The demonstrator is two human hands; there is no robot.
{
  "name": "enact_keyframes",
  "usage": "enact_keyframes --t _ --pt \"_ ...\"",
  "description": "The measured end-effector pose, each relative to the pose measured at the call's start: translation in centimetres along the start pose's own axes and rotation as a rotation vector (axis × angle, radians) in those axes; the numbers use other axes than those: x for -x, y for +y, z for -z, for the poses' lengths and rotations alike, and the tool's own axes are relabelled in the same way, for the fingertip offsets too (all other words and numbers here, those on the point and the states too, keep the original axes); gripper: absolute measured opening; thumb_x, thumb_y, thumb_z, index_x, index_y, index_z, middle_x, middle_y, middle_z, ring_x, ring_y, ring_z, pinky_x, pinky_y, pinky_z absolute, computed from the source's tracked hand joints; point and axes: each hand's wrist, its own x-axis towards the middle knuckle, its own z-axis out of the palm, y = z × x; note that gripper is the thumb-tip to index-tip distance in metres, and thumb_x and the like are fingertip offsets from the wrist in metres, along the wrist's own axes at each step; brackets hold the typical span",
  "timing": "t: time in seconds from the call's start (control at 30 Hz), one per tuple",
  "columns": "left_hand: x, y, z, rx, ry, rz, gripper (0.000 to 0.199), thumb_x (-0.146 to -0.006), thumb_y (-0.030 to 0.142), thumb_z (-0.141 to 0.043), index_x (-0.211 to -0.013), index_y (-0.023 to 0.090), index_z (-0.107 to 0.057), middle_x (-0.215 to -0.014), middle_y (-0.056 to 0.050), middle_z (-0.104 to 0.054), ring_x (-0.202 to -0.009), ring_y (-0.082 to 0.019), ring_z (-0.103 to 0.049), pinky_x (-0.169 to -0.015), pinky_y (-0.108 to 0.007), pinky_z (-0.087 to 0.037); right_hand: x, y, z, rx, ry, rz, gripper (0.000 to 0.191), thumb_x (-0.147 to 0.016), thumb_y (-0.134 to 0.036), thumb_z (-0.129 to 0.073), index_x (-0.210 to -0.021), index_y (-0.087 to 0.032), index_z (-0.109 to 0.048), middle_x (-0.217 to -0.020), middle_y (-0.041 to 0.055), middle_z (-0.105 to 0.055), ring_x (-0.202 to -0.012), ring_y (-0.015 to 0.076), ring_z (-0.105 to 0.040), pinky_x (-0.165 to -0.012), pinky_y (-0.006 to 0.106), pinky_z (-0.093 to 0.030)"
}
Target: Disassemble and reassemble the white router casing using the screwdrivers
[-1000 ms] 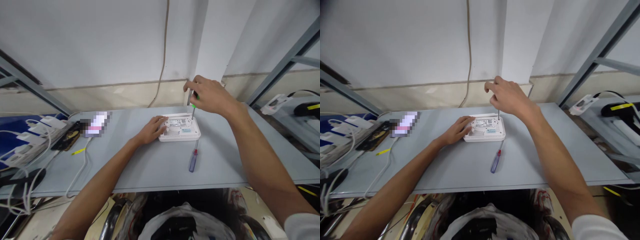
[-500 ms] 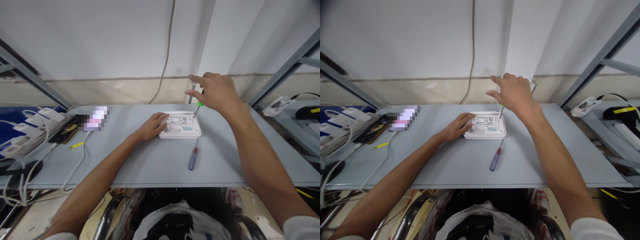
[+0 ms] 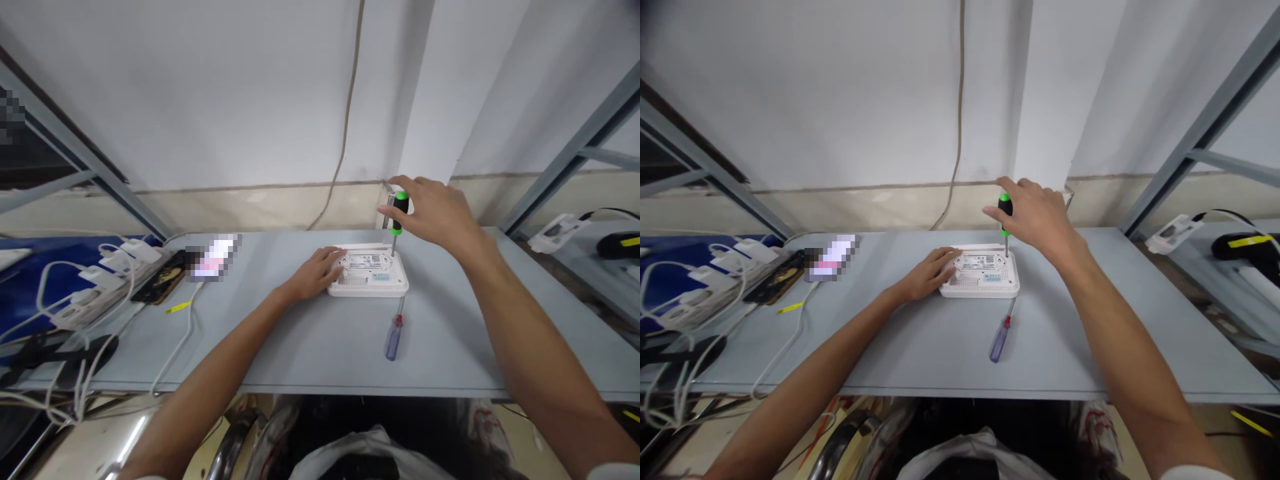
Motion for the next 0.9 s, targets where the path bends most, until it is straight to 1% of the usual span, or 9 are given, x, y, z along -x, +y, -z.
enact_keyframes --t 0.07,0.1,0.23,0.37,0.47,0.57,0.7,0.8,0.9 --pt "0.0 0.0 0.0 0.002 0.0 0.009 0.063 -0.11 0.059 -0.031 -0.16 0.023 -0.042 -0.16 -0.013 -0.046 -0.149 -0.029 -0.04 -0.128 -0.052 -0.033 -0.2 0.2 -0.4 -0.032 -0.02 -0.014 0.051 -0.1 -0.053 -0.049 -0.142 -0.026 -0.058 -0.099 0.013 -0.071 -0.098 0.0375 -0.066 -0.082 0.049 -0.051" --pt "0.1 0.0 0.0 0.002 -0.003 0.012 0.062 -0.11 0.058 -0.031 -0.16 0.023 -0.042 -0.16 -0.013 -0.046 -0.149 -0.029 -0.04 -0.128 -0.052 -0.033 -0.2 0.3 -0.5 -0.068 -0.041 -0.001 0.048 -0.099 -0.046 -0.051 -0.142 -0.027 -0.058 -0.101 0.0126 -0.07 -0.097 0.0357 -0.066 -0.082 0.048 -0.051" --pt "0.2 -0.1 0.1 -0.007 0.001 0.0 0.062 -0.11 0.057 -0.032 -0.159 0.021 -0.044 -0.159 -0.014 -0.047 -0.149 -0.028 -0.041 -0.129 -0.051 -0.033 0.1 0.3 0.0 -0.164 -0.08 -0.003 0.063 -0.08 -0.024 -0.063 -0.142 -0.032 -0.052 -0.135 0.0147 -0.053 -0.092 0.0292 -0.066 -0.077 0.044 -0.054" --pt "0.4 -0.2 0.1 -0.016 0.017 -0.005 0.059 -0.11 0.056 -0.034 -0.159 0.025 -0.044 -0.159 -0.013 -0.048 -0.148 -0.028 -0.044 -0.127 -0.051 -0.036 0.3 -0.4 0.4 -0.205 -0.018 -0.063 0.067 -0.084 -0.038 -0.066 -0.147 -0.033 -0.042 -0.14 0.0161 -0.049 -0.092 0.0297 -0.065 -0.078 0.048 -0.054" --pt "0.3 -0.2 0.2 -0.016 0.02 -0.011 0.059 -0.11 0.056 -0.034 -0.159 0.025 -0.044 -0.159 -0.013 -0.049 -0.147 -0.029 -0.045 -0.126 -0.052 -0.037 0.1 -0.6 -0.1 -0.12 -0.018 -0.138 0.064 -0.092 -0.054 -0.06 -0.149 -0.031 -0.046 -0.125 0.0159 -0.061 -0.095 0.0344 -0.065 -0.084 0.055 -0.052" --pt "0.1 -0.2 0.2 -0.016 0.015 -0.02 0.06 -0.11 0.056 -0.034 -0.159 0.024 -0.044 -0.159 -0.013 -0.049 -0.148 -0.029 -0.044 -0.127 -0.052 -0.036 0.0 -0.2 -0.4 -0.123 -0.039 -0.149 0.053 -0.092 -0.038 -0.058 -0.144 -0.028 -0.054 -0.108 0.0126 -0.065 -0.098 0.0344 -0.065 -0.085 0.052 -0.053" --pt "0.1 -0.2 0.2 -0.02 0.007 -0.002 0.062 -0.11 0.057 -0.033 -0.159 0.021 -0.044 -0.16 -0.014 -0.046 -0.149 -0.029 -0.042 -0.128 -0.052 -0.034 0.3 0.3 0.4 -0.324 -0.093 -0.039 0.072 -0.076 -0.018 -0.064 -0.144 -0.034 -0.049 -0.13 0.0117 -0.055 -0.094 0.0265 -0.065 -0.079 0.043 -0.057" --pt "0.2 -0.1 0.2 -0.015 0.018 -0.007 0.06 -0.11 0.056 -0.033 -0.159 0.023 -0.045 -0.16 -0.014 -0.048 -0.149 -0.029 -0.044 -0.128 -0.053 -0.035 0.5 0.4 1.0 -0.346 -0.082 -0.005 0.073 -0.075 -0.021 -0.066 -0.144 -0.034 -0.045 -0.136 0.0115 -0.052 -0.091 0.0244 -0.065 -0.079 0.043 -0.057" --pt "0.3 -0.1 0.3 -0.023 0.023 -0.013 0.058 -0.11 0.055 -0.035 -0.159 0.026 -0.044 -0.16 -0.012 -0.049 -0.149 -0.029 -0.044 -0.127 -0.053 -0.036 0.5 0.1 0.6 -0.187 -0.06 -0.015 0.064 -0.085 -0.039 -0.066 -0.146 -0.033 -0.047 -0.132 0.0127 -0.061 -0.088 0.0281 -0.066 -0.076 0.047 -0.055"
